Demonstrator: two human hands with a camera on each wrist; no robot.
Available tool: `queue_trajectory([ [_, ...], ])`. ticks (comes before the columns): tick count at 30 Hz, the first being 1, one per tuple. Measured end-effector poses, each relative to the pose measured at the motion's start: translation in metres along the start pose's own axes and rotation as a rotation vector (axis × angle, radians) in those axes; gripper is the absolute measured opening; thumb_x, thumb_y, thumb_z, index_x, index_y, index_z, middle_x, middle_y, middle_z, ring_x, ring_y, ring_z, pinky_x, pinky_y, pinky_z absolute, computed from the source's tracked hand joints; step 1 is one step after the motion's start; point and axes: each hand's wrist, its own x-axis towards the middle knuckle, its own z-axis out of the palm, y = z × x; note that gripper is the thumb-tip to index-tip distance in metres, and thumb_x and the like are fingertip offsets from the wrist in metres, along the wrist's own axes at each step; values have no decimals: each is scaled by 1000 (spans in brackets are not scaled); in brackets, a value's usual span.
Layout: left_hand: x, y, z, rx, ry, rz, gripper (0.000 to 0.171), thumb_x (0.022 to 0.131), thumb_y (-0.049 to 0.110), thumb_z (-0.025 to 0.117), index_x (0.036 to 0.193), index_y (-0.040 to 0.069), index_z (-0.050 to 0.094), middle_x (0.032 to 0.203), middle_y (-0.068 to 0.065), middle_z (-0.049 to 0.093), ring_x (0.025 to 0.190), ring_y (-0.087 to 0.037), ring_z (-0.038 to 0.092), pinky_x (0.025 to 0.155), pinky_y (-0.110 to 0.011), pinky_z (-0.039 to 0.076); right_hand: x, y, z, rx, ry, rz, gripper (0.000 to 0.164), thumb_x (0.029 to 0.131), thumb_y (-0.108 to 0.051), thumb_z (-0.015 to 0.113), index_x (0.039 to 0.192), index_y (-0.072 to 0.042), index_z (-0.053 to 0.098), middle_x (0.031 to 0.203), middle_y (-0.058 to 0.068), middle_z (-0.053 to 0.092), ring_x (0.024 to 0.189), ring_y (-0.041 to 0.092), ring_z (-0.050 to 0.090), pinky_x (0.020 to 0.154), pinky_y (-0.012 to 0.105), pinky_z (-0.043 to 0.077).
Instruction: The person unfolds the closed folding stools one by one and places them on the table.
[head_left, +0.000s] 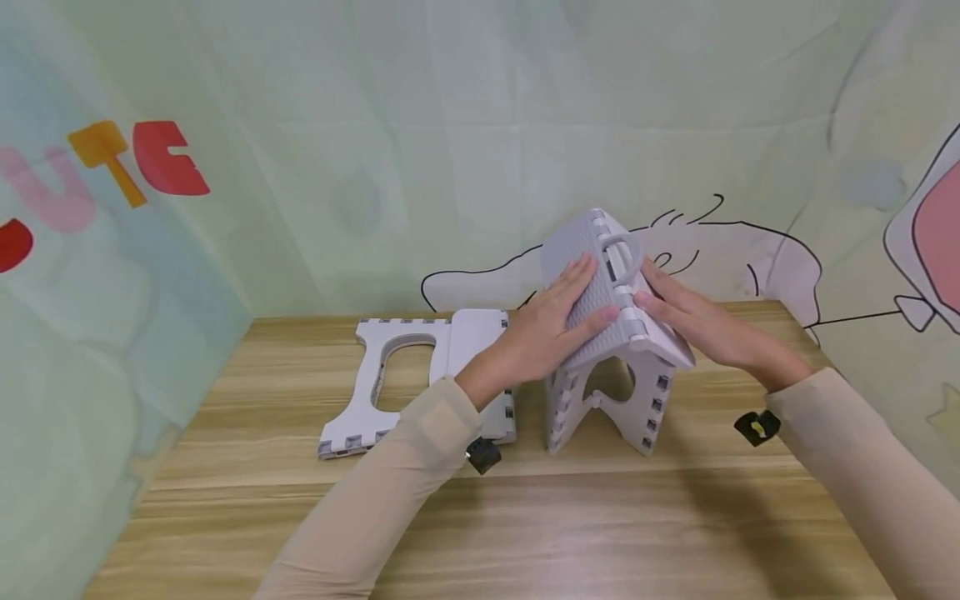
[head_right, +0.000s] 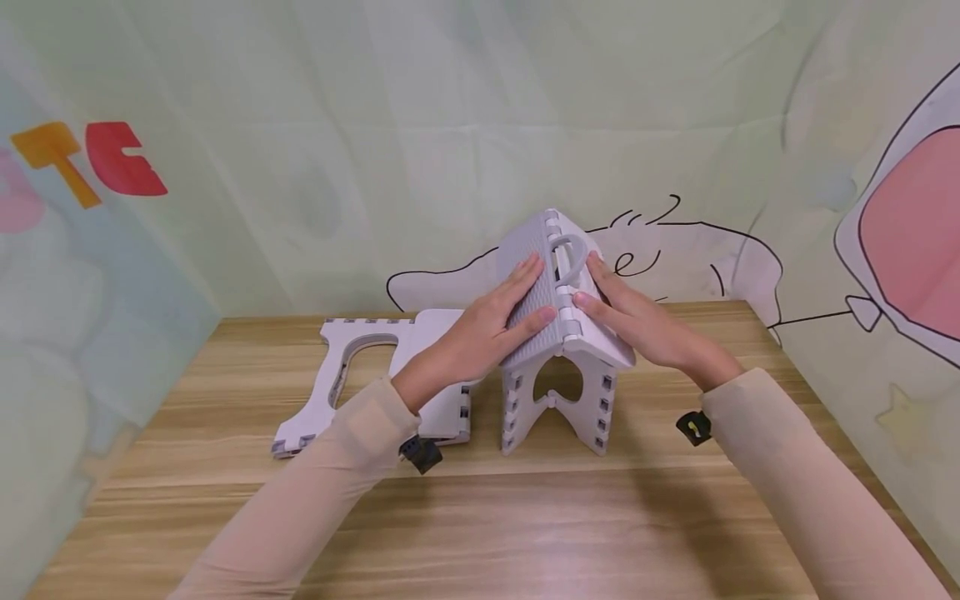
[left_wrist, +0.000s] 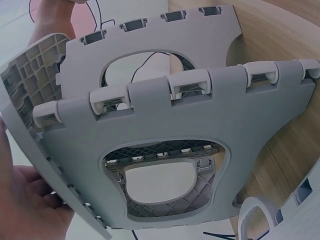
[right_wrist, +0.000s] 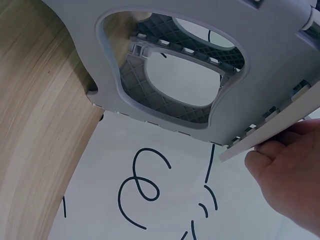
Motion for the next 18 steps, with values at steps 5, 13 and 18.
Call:
queue_trajectory([
  [5, 0, 1, -1, 5, -1, -3, 77, 102, 62, 35, 161, 20, 8, 165, 10, -1, 149, -6, -2, 121, -33, 10, 0, 0, -1, -9, -9, 4, 64, 109, -34, 31, 160, -31, -6, 166, 9, -2, 140, 39, 28, 105, 71, 31],
  [13, 0, 0, 0, 24, -11, 4, 78, 102, 63, 33, 161, 20, 7, 164, 10, -2, 149, -6, -3, 121, -30, 8, -1, -3, -2, -21, -15, 14, 65, 109, -34, 32, 160, -31, -9, 166, 12, -2, 137, 39, 34, 103, 67, 36],
  [18, 1, 0, -1, 38, -16, 5, 78, 102, 64, 32, 161, 20, 8, 164, 10, -1, 149, -5, -3, 121, -28, 8, -3, -5, -4, -31, -16, 26, 66, 109, -34, 33, 160, -30, -9, 166, 10, -4, 141, 39, 27, 108, 68, 28],
])
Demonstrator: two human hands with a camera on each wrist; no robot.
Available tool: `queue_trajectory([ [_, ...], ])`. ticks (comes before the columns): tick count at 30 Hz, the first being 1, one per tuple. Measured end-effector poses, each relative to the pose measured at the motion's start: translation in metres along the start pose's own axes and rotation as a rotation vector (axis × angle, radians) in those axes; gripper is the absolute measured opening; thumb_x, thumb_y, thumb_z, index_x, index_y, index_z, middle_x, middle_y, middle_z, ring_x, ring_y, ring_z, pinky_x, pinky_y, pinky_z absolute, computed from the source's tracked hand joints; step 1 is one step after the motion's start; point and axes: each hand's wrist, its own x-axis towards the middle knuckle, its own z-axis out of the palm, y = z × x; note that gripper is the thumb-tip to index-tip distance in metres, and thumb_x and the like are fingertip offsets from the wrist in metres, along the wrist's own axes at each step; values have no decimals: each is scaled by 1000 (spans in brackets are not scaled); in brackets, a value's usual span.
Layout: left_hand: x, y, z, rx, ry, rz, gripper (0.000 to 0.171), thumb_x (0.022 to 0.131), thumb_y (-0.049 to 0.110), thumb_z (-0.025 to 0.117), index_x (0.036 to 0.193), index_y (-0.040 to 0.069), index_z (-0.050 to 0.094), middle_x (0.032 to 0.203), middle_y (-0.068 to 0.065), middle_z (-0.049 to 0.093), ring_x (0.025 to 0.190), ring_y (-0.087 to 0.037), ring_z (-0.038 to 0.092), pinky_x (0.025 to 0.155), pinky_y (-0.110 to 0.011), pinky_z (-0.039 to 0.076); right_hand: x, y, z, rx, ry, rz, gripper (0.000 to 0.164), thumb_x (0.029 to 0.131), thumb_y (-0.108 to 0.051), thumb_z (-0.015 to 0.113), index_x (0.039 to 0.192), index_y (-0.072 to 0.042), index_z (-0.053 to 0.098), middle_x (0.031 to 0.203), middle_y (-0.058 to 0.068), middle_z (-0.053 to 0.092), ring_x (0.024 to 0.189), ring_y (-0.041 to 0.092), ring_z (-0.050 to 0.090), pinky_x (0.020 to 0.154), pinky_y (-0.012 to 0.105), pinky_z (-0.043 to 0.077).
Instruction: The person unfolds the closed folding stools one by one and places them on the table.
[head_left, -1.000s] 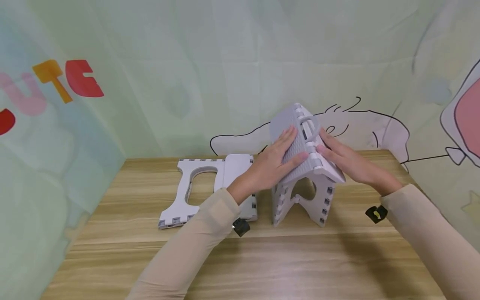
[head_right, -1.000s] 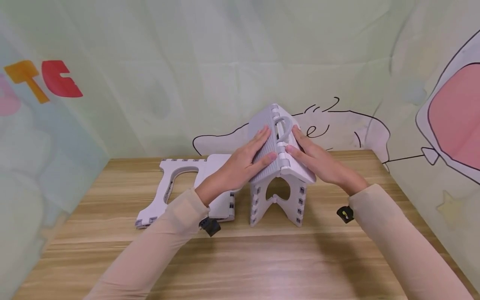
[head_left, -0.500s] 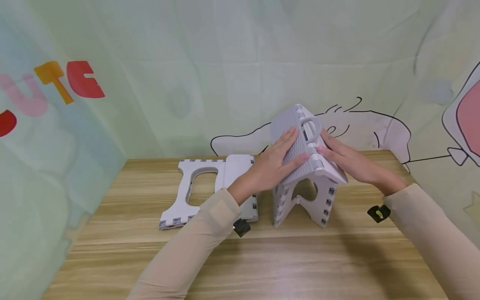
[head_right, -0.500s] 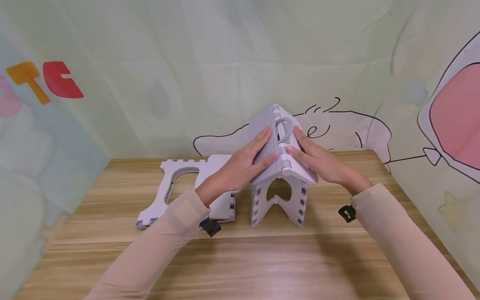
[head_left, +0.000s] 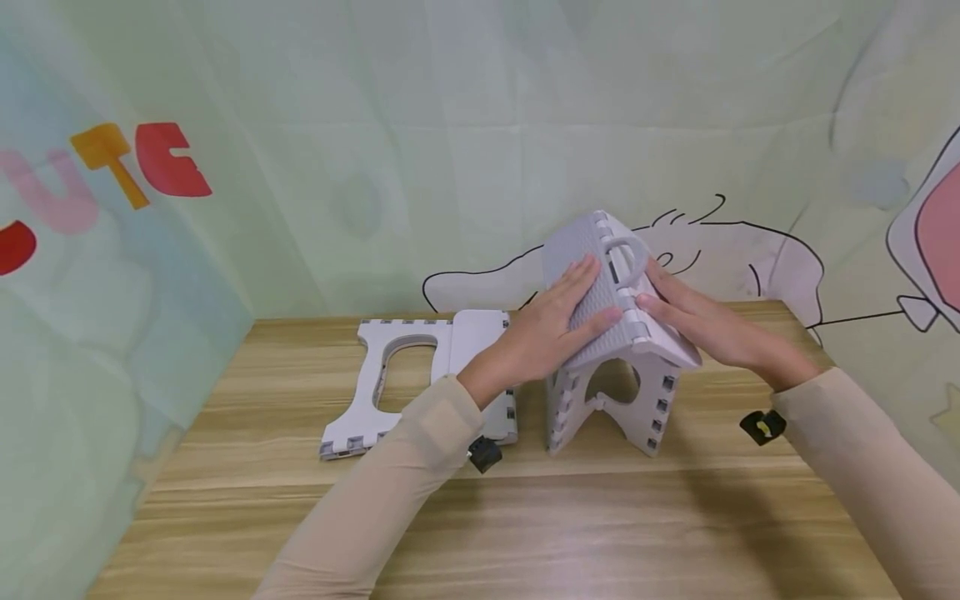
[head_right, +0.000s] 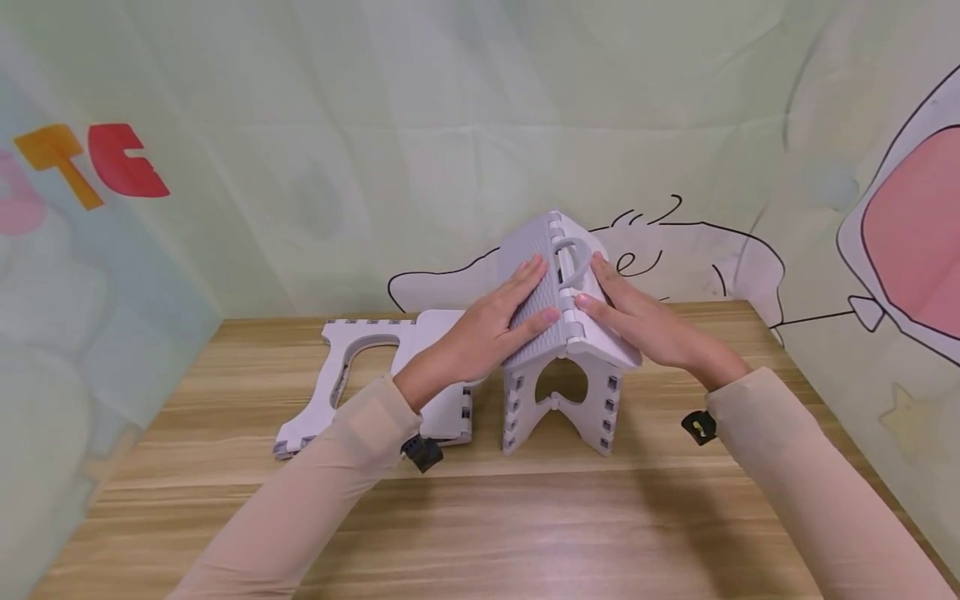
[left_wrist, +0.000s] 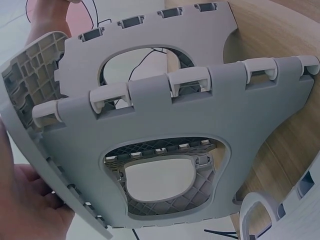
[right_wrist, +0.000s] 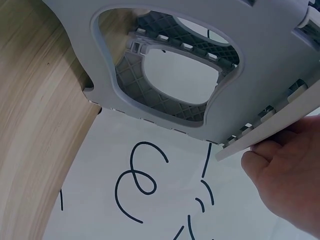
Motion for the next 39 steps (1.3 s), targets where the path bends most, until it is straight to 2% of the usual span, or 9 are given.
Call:
queue_trajectory([
  [5, 1, 0, 0, 22, -7, 7, 79, 102, 64, 32, 161, 19, 8, 165, 8, 0, 150, -8, -2, 121, -30, 8, -1, 0, 0, -14, -5, 10, 67, 108, -35, 33, 159, -28, -11, 166, 12, -6, 140, 41, 28, 105, 70, 31],
  [11, 4, 1, 0, 60, -18, 2, 79, 101, 66, 30, 161, 19, 7, 166, 8, 0, 150, -9, -2, 122, -32, 9, -2, 1, -2, -11, -12, 22, 69, 108, -35, 33, 159, -27, -13, 165, 16, -1, 126, 37, 45, 97, 58, 43],
  [19, 6, 1, 1, 88, -29, 0, 80, 100, 67, 29, 161, 19, 7, 165, 9, -1, 150, -9, -3, 121, -30, 8, -5, 0, -6, -42, -16, 66, 71, 108, -37, 33, 159, -23, -14, 165, 19, -1, 123, 36, 47, 95, 55, 43],
  [26, 9, 4, 3, 124, -49, 0, 80, 100, 68, 27, 161, 18, 7, 165, 8, -2, 150, -9, -4, 121, -28, 5, -6, 1, -11, -108, -12, 116, 73, 108, -40, 33, 159, -19, -14, 165, 19, -5, 132, 43, 34, 101, 66, 35],
  [33, 10, 7, 2, 158, -67, -12, 81, 100, 68, 26, 161, 17, 8, 165, 7, -2, 150, -11, -3, 120, -27, 4, -8, 4, -12, -150, -5, 140, 75, 107, -43, 36, 159, -19, -13, 165, 15, -8, 133, 43, 31, 101, 67, 34],
  [39, 10, 9, 2, 186, -77, -17, 81, 100, 68, 26, 161, 17, 9, 166, 6, -1, 150, -11, -3, 120, -27, 4, -10, 4, -14, -190, -2, 163, 80, 105, -46, 40, 159, -17, -11, 165, 13, -11, 144, 46, 16, 107, 72, 24],
])
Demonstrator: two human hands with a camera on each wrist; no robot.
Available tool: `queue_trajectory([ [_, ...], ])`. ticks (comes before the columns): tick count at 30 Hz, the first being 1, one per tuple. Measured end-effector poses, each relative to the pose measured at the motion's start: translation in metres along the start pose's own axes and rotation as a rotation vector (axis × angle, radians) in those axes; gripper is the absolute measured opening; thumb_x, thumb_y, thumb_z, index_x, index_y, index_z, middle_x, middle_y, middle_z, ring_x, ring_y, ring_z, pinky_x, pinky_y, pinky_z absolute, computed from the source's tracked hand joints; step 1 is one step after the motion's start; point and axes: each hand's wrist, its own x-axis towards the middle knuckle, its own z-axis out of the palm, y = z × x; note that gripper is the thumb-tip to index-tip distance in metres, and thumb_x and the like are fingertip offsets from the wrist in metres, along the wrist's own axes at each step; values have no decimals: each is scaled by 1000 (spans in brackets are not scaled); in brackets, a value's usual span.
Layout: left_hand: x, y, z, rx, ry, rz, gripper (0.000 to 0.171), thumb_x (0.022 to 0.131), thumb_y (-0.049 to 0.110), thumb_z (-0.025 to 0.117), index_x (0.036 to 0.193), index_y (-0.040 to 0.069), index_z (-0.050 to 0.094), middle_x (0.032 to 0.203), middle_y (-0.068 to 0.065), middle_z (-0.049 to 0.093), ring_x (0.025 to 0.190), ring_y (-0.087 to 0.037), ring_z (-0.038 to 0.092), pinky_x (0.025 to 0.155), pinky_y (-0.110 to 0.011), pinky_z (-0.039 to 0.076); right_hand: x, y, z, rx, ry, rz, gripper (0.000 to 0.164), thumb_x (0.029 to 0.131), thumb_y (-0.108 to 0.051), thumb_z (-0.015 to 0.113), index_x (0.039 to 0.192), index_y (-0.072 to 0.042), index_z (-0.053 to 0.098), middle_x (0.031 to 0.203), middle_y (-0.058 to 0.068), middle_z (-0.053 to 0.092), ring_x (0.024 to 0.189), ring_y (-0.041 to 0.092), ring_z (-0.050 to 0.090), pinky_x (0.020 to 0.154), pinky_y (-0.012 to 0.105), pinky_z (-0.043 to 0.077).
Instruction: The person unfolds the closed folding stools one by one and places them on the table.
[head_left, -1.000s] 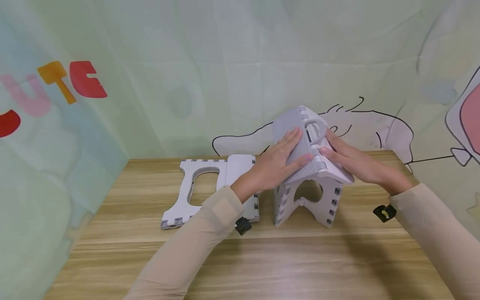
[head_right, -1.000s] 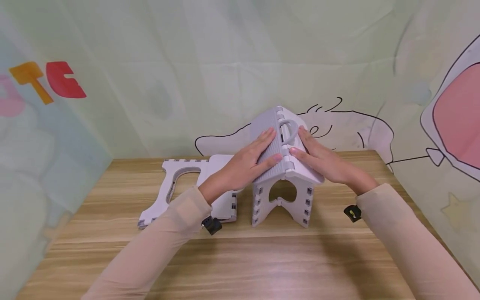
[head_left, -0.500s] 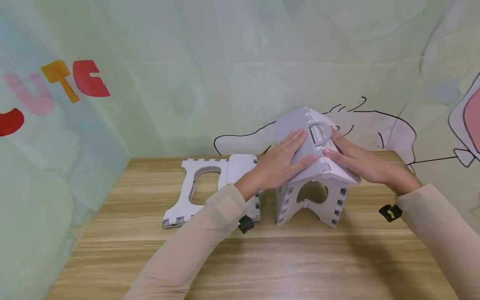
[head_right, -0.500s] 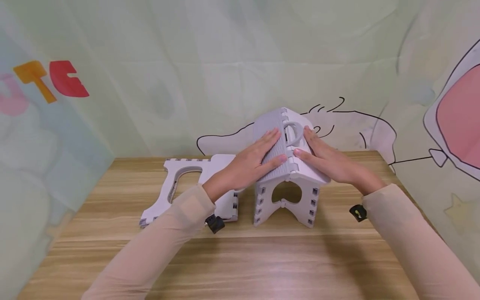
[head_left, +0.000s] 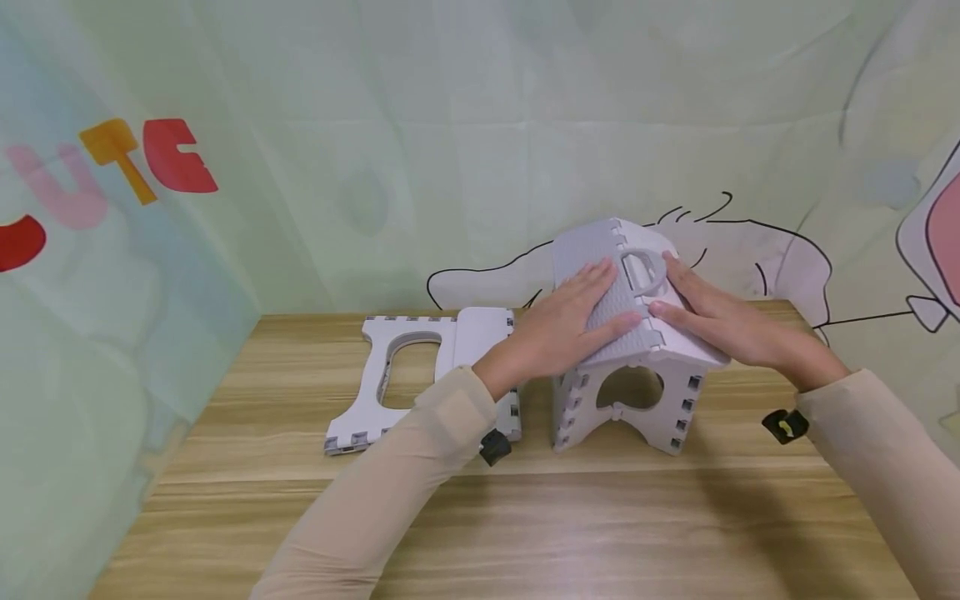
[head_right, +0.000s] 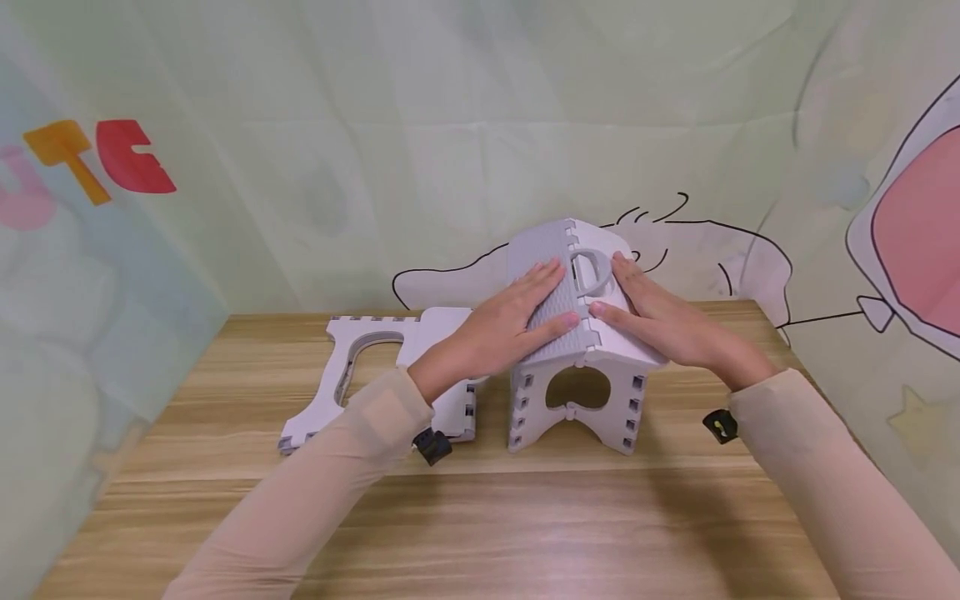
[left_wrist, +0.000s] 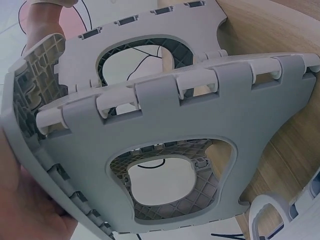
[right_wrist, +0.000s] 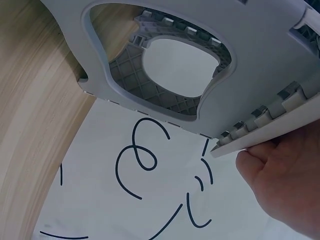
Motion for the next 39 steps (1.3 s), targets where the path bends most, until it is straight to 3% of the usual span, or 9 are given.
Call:
queue_trajectory([
  [12, 5, 4, -2, 73, -35, 7, 82, 100, 66, 32, 160, 13, 14, 166, 1, 4, 151, -15, 1, 121, -28, 3, -3, 1, -1, -124, 27, 12, 85, 102, -50, 46, 160, -14, -4, 165, 9, -12, 150, 36, -5, 113, 71, 8],
  [19, 6, 7, -4, 131, -58, 26, 83, 100, 65, 35, 159, 9, 19, 166, -5, 11, 152, -19, 6, 121, -27, 4, -3, 4, -1, -223, 52, 2, 87, 100, -53, 48, 161, -9, 3, 165, 10, -6, 151, 29, -6, 117, 64, 7],
  [33, 7, 10, -3, 161, -63, 17, 82, 101, 65, 34, 160, 9, 19, 166, -5, 13, 151, -19, 8, 121, -29, 6, -4, 6, -1, -233, 52, 7, 87, 100, -54, 48, 161, -10, 5, 166, 10, -4, 151, 30, -5, 116, 67, 8],
  [39, 7, 12, -5, 186, -73, 7, 82, 101, 64, 33, 160, 9, 18, 166, -5, 13, 151, -20, 9, 122, -30, 8, -3, 4, -2, -246, 60, 8, 88, 99, -55, 49, 161, -9, 7, 166, 11, 0, 151, 33, 1, 117, 65, 11],
])
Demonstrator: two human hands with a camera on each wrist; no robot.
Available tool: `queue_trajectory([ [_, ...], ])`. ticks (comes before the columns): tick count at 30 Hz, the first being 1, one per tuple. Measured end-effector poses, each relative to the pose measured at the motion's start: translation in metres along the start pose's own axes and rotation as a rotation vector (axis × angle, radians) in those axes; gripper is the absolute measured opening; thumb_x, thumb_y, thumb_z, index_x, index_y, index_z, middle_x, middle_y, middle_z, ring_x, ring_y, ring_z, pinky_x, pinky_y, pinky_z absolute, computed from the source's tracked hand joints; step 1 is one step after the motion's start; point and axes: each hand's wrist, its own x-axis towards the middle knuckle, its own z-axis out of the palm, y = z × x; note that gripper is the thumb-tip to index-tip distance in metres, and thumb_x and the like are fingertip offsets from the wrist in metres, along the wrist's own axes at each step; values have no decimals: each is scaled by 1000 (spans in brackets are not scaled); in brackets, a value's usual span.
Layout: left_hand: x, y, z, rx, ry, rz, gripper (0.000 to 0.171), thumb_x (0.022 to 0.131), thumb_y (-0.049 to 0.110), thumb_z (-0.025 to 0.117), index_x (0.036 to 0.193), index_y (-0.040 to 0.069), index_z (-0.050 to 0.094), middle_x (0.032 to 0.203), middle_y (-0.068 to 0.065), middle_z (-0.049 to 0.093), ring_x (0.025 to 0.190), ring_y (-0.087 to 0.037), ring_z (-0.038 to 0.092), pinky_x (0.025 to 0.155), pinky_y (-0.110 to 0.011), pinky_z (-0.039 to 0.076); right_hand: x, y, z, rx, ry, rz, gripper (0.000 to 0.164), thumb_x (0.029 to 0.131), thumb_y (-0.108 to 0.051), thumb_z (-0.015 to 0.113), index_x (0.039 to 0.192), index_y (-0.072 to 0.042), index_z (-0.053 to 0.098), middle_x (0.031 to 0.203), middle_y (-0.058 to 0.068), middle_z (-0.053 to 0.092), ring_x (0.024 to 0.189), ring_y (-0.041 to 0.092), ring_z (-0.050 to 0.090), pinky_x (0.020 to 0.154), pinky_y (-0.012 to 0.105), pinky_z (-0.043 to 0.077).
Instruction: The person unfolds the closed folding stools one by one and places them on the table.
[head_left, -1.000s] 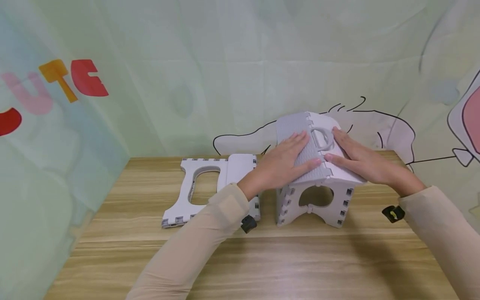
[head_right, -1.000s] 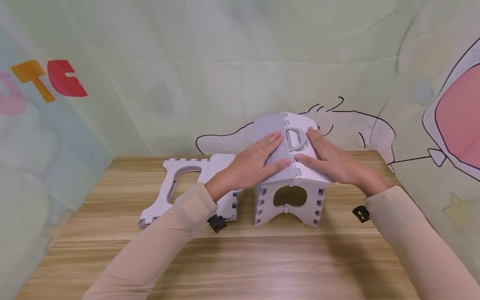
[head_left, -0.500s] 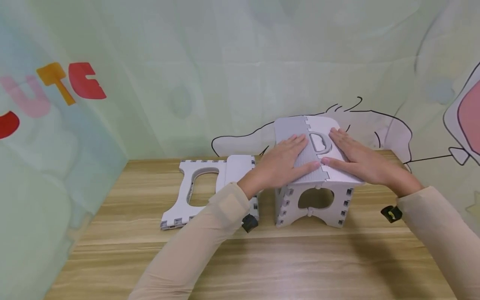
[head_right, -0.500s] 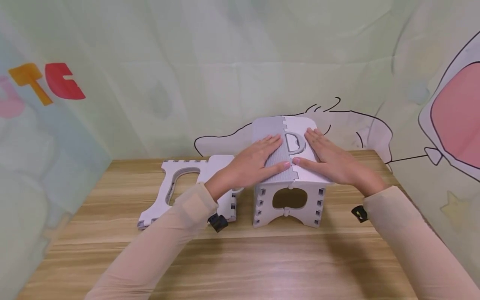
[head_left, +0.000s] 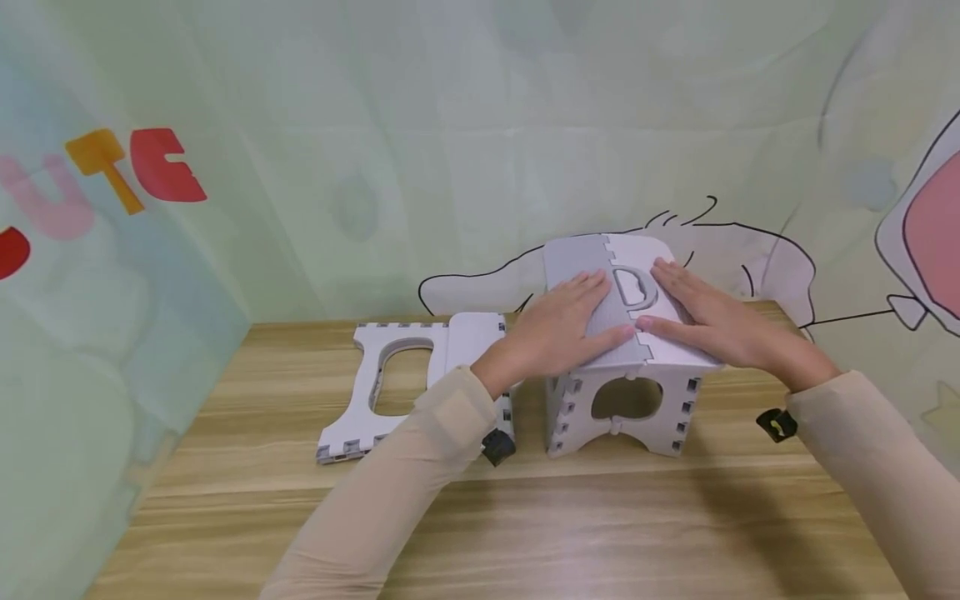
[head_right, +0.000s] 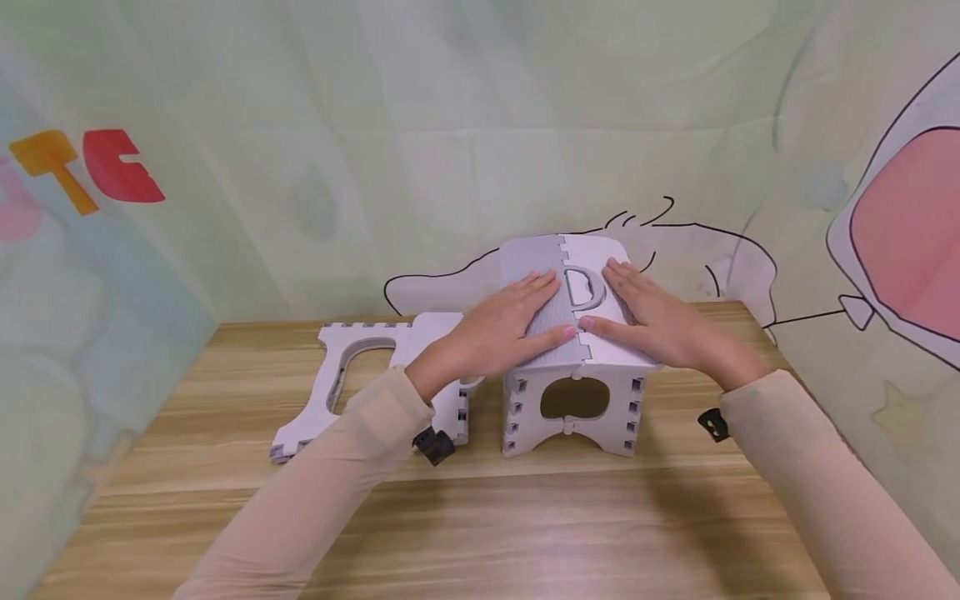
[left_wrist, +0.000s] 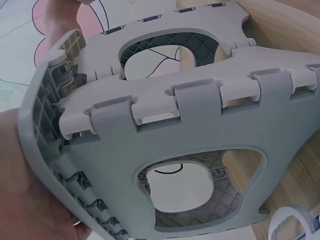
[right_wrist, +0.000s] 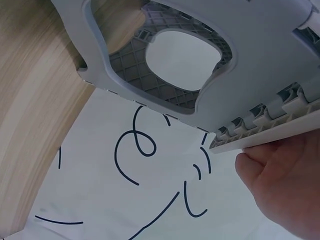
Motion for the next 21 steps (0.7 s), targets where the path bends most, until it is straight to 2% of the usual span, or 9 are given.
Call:
queue_trajectory([
  [7, 0, 0, -4, -16, 12, -17, 80, 100, 64, 36, 160, 12, 22, 165, -3, 15, 151, -20, 12, 122, -35, 13, -2, -11, -7, 4, -8, -14, 89, 99, -55, 50, 160, -5, 8, 165, 14, 6, 150, 36, 8, 118, 60, 15],
  [13, -3, -3, -7, -171, 37, -28, 78, 100, 62, 40, 160, 16, 21, 165, -1, 14, 151, -19, 8, 122, -42, 15, -6, -23, -11, 40, 5, -51, 83, 102, -51, 50, 160, -6, 11, 165, 13, 7, 151, 34, 8, 119, 58, 13],
  [17, -7, -6, -8, -268, 94, -34, 77, 100, 62, 42, 160, 20, 22, 165, 3, 18, 151, -15, 7, 122, -45, 15, -13, -32, -13, 86, 28, -47, 78, 103, -50, 49, 161, -14, 13, 165, 11, 11, 150, 35, 12, 117, 62, 16],
  [21, -12, -9, -9, -313, 151, -39, 75, 100, 62, 43, 160, 20, 25, 164, 5, 22, 151, -15, 9, 122, -42, 16, -21, -42, -15, 140, 67, -35, 73, 102, -48, 51, 161, -21, 17, 165, 9, 16, 149, 37, 16, 115, 66, 19],
])
